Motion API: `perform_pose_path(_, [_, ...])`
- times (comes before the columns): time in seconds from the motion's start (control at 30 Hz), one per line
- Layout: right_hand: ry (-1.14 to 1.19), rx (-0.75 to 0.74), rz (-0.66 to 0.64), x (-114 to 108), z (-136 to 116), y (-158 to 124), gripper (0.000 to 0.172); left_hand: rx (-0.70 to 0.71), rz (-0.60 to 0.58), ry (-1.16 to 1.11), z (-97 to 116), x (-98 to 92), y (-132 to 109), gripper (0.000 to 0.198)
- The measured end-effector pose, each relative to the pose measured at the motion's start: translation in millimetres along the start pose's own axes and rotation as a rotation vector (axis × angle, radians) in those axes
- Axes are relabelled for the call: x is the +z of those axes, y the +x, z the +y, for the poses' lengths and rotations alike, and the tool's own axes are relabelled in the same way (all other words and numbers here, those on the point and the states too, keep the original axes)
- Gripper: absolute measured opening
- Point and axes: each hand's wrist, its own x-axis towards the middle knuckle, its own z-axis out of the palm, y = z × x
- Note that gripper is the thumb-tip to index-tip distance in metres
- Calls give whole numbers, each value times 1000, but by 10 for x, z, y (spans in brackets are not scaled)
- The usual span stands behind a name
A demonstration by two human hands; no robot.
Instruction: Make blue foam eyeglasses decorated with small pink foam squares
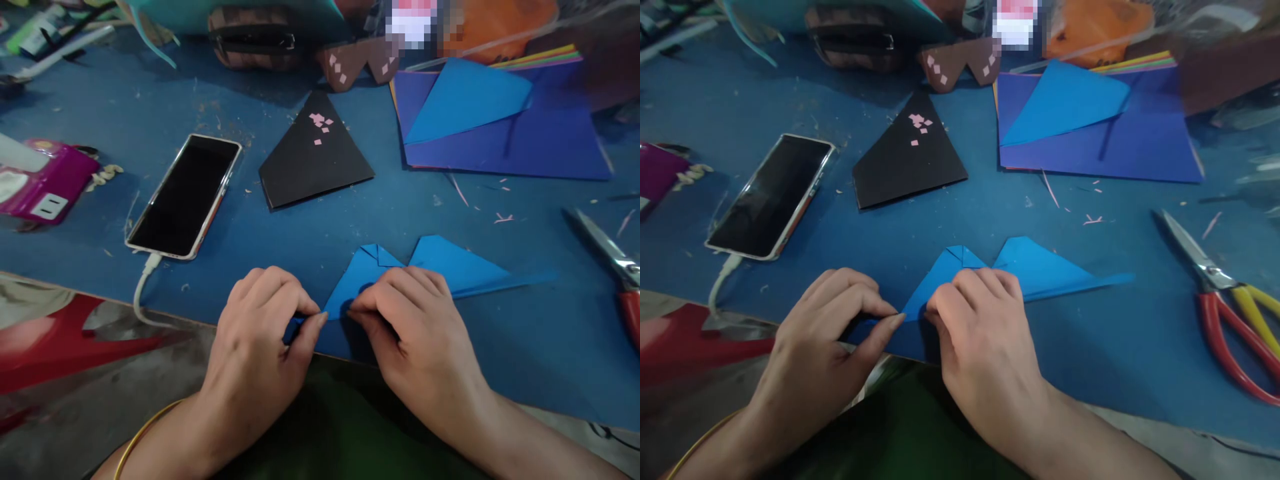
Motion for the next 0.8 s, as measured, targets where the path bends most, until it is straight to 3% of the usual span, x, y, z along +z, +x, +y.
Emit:
perform_pose_path(0.1, [-35, -27, 29, -1, 3, -13, 16, 6, 94, 2, -16, 7, -44, 8])
perform_pose_path(0.17, [-53, -44, 42, 4, 5, -22, 17, -10, 208, 14, -16, -6, -105, 15])
perform_pose_path(0.23, [-80, -65, 56, 17, 6, -30, 17, 61, 281, 23, -11, -13, -179, 24])
perform_pose_path(0.33, [-166, -110, 99, 40, -2, -49, 18, 341, 200, 74, -11, 26, -261, 33])
perform_pose_path(0.4, [-231, -159, 123, 47, -13, -79, 19, 456, 136, 159, -30, 77, -276, 36])
perform_pose_path(0.6, [-363, -314, 110, 36, 22, -294, 31, 557, 116, 393, -124, 166, -244, 42])
perform_pose_path(0.8, [-466, -230, 92, -49, 159, -469, 43, 572, 146, 472, -155, 163, -273, 58])
